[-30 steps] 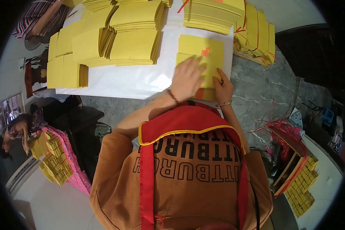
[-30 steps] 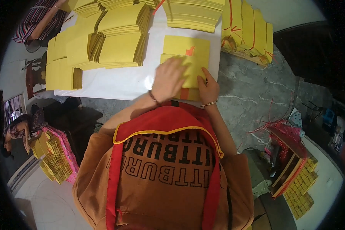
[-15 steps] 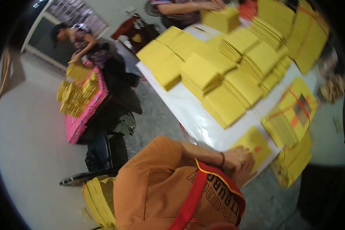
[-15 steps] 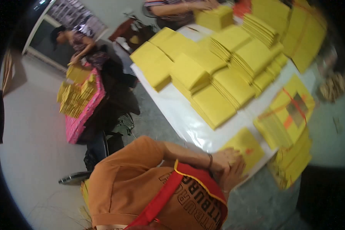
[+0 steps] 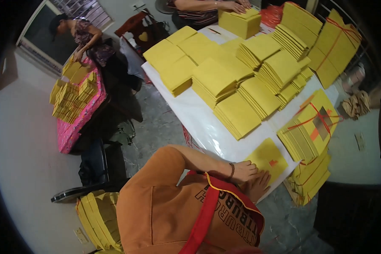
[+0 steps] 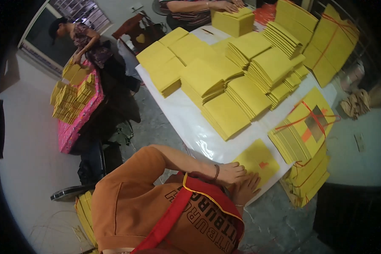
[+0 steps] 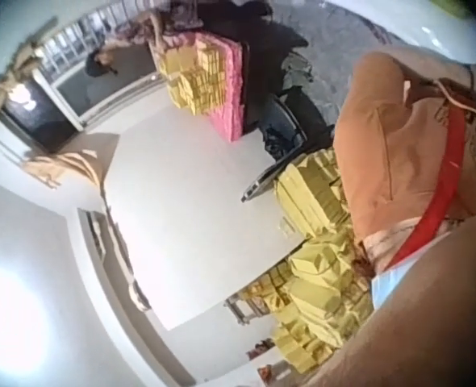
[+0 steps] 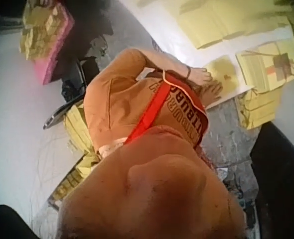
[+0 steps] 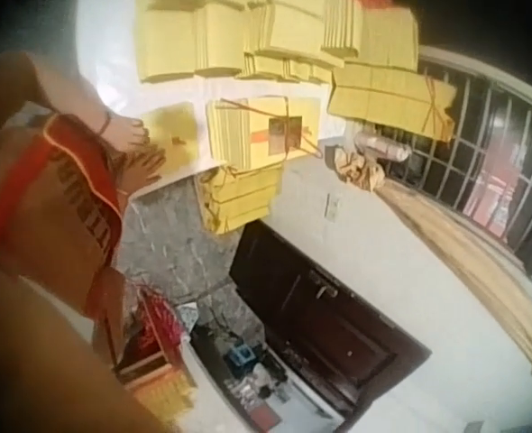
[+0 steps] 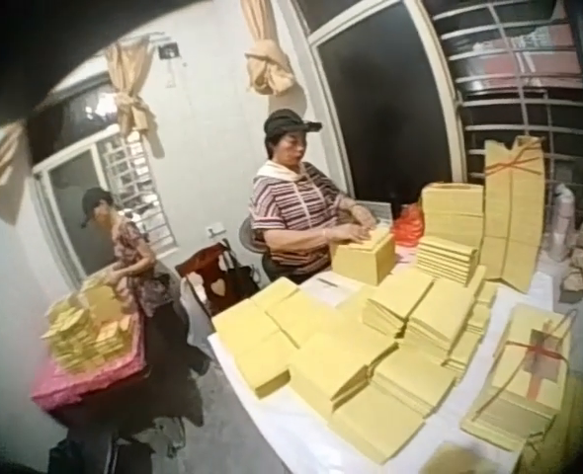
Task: Sorting and stacking yellow paper sheets on a table.
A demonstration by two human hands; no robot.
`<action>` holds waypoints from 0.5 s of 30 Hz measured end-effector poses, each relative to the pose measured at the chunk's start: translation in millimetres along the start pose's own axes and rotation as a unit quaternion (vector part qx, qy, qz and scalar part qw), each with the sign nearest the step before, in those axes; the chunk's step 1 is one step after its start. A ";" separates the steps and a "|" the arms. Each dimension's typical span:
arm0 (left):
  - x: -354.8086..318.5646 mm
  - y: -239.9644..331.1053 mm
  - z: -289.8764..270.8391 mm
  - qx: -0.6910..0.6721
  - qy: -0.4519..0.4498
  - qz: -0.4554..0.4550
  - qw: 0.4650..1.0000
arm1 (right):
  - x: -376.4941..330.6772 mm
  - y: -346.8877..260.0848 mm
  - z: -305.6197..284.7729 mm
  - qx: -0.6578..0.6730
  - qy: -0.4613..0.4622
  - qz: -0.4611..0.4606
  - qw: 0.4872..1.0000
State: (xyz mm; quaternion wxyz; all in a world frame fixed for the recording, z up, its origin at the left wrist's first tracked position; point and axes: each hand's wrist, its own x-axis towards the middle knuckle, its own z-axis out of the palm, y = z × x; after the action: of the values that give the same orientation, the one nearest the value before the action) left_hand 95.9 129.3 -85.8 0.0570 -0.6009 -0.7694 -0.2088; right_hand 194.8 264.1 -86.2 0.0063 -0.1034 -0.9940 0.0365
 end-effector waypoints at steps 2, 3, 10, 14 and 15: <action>0.3 3.2 11.0 0.067 0.015 0.025 0.997 | 7.2 18.6 15.9 0.293 0.006 0.022 0.956; 1.9 12.6 16.3 0.142 0.033 0.036 0.989 | 2.9 25.0 10.5 0.563 0.021 0.031 0.826; 6.3 24.2 11.3 0.262 -0.044 0.037 0.963 | 0.1 38.5 -9.8 0.661 0.042 0.102 0.742; 19.1 13.3 18.6 0.163 -0.096 0.026 0.982 | 4.4 34.6 -16.5 0.669 0.095 0.181 0.715; 26.5 10.1 9.8 0.155 -0.098 0.030 0.983 | 6.1 33.0 -15.9 0.700 0.143 0.209 0.668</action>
State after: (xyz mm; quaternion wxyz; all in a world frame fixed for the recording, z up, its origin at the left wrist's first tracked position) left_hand 99.9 158.9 -83.2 0.0796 -0.6255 -0.7757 -0.0254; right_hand 195.9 298.7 -72.8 0.2111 -0.2779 -0.6155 0.7067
